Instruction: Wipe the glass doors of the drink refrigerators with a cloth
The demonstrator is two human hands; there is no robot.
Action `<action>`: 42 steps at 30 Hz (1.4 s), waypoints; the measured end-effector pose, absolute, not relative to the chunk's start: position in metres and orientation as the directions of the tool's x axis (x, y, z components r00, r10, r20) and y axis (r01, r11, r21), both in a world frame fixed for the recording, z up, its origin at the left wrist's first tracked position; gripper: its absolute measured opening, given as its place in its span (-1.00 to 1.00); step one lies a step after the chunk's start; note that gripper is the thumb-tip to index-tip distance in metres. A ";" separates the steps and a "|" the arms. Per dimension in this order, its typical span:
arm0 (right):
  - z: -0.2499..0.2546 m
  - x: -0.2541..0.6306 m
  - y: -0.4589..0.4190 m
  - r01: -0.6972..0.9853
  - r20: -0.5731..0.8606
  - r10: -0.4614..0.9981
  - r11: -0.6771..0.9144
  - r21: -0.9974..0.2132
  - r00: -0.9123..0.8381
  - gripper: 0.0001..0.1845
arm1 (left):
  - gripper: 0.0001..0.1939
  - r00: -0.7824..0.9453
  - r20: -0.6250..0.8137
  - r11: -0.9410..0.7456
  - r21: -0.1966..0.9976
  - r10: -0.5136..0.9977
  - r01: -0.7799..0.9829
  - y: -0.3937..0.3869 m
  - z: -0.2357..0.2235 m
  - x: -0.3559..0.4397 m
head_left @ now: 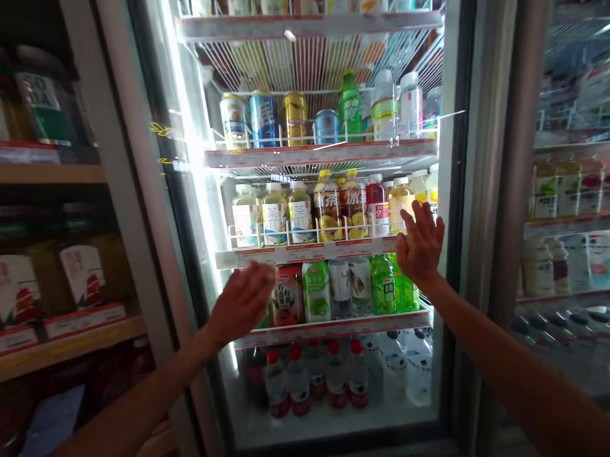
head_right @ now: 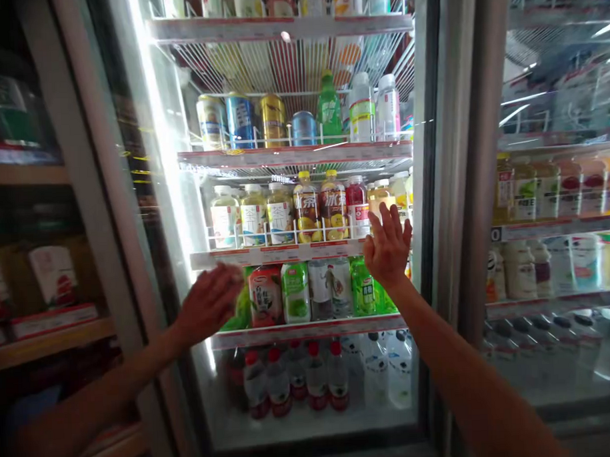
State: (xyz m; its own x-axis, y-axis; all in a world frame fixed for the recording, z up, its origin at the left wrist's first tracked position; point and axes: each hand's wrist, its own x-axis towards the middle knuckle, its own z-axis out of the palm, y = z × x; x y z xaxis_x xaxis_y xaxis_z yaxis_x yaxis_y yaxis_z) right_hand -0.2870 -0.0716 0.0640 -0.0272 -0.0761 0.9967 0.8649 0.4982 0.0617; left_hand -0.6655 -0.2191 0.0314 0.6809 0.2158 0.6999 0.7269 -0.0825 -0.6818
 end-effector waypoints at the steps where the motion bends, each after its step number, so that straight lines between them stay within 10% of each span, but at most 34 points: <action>1: 0.064 -0.287 -0.072 0.863 0.997 -0.075 0.501 0.063 -0.029 -0.44 | -0.45 0.779 0.563 -0.163 -0.771 0.275 0.615 -0.220 0.028 -0.663; 3: 0.064 -0.287 -0.072 0.863 0.997 -0.068 0.502 0.059 -0.029 -0.44 | -0.48 0.806 0.498 -0.203 -0.795 0.320 0.572 -0.221 0.030 -0.664; 8: 0.064 -0.287 -0.073 0.866 0.999 -0.048 0.498 0.047 -0.027 -0.42 | -0.36 0.446 0.890 0.036 -0.451 0.098 0.892 -0.220 0.045 -0.669; 14: 0.063 -0.286 -0.071 0.866 0.998 -0.057 0.497 0.055 -0.030 -0.44 | -0.55 0.782 0.550 -0.186 -0.770 0.293 0.611 -0.218 0.041 -0.656; 18: 0.063 -0.286 -0.070 0.865 0.998 -0.049 0.499 0.055 -0.035 -0.43 | -0.41 0.417 0.898 0.045 -0.426 0.138 0.904 -0.214 0.052 -0.649; 23: 0.064 -0.286 -0.070 0.867 0.998 -0.059 0.494 0.060 -0.036 -0.42 | -0.51 0.869 0.415 -0.244 -0.844 0.268 0.478 -0.206 0.040 -0.624; 28: 0.063 -0.286 -0.070 0.865 0.996 -0.075 0.497 0.070 -0.038 -0.43 | -0.44 0.453 0.882 -0.018 -0.455 0.132 0.890 -0.198 0.060 -0.607; 33: 0.063 -0.286 -0.070 0.857 0.997 -0.059 0.511 0.064 -0.040 -0.42 | -0.45 0.843 0.466 -0.225 -0.821 0.267 0.525 -0.190 0.062 -0.588; 39: 0.063 -0.286 -0.072 0.854 0.999 -0.038 0.519 0.048 -0.033 -0.41 | -0.43 0.454 0.882 -0.056 -0.450 0.125 0.891 -0.179 0.080 -0.574; 42: 0.064 -0.286 -0.072 0.858 0.998 -0.044 0.512 0.052 -0.034 -0.43 | -0.44 0.807 0.538 -0.222 -0.779 0.243 0.587 -0.176 0.073 -0.562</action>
